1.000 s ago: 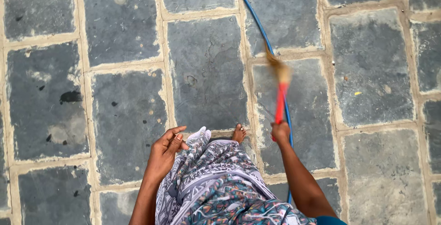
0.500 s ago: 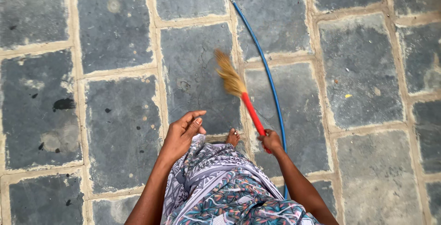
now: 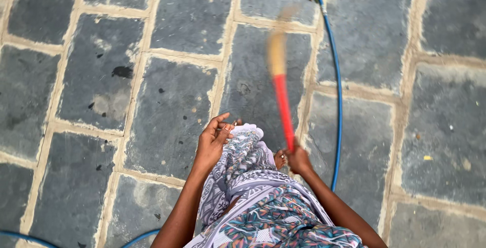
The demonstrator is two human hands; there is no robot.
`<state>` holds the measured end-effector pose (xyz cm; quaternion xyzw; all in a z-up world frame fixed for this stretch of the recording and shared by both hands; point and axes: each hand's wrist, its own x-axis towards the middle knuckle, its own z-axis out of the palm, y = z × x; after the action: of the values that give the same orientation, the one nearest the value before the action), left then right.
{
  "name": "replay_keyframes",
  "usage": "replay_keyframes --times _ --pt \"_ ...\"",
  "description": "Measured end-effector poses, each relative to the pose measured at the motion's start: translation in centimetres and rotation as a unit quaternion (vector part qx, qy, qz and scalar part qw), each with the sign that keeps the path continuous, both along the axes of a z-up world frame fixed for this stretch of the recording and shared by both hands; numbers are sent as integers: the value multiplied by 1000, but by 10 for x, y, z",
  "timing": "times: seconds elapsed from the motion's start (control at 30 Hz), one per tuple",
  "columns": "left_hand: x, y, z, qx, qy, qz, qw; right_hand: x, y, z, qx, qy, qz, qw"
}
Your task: The person sweeps a stone-paved floor using a broom, moving debris around buckets and potted plants.
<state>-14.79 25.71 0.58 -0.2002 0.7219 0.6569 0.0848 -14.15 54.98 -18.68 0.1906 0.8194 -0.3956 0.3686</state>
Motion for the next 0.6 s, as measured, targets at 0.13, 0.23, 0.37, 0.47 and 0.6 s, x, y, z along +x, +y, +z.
replay_keyframes --times 0.13,0.23,0.37,0.47,0.6 --pt "-20 -23 -12 22 43 47 998 -29 -51 -9 -49 31 195 979" --pt "-43 -45 -17 42 61 69 995 -53 -77 -31 -77 55 292 952" --pt "-81 -88 -15 44 68 80 994 -102 -76 -72 -23 92 334 938" --pt "-107 -126 -18 13 36 100 994 -148 -31 -82 70 -95 123 985" --pt "-146 -170 -18 16 39 117 992 -188 44 -72 227 102 225 942"
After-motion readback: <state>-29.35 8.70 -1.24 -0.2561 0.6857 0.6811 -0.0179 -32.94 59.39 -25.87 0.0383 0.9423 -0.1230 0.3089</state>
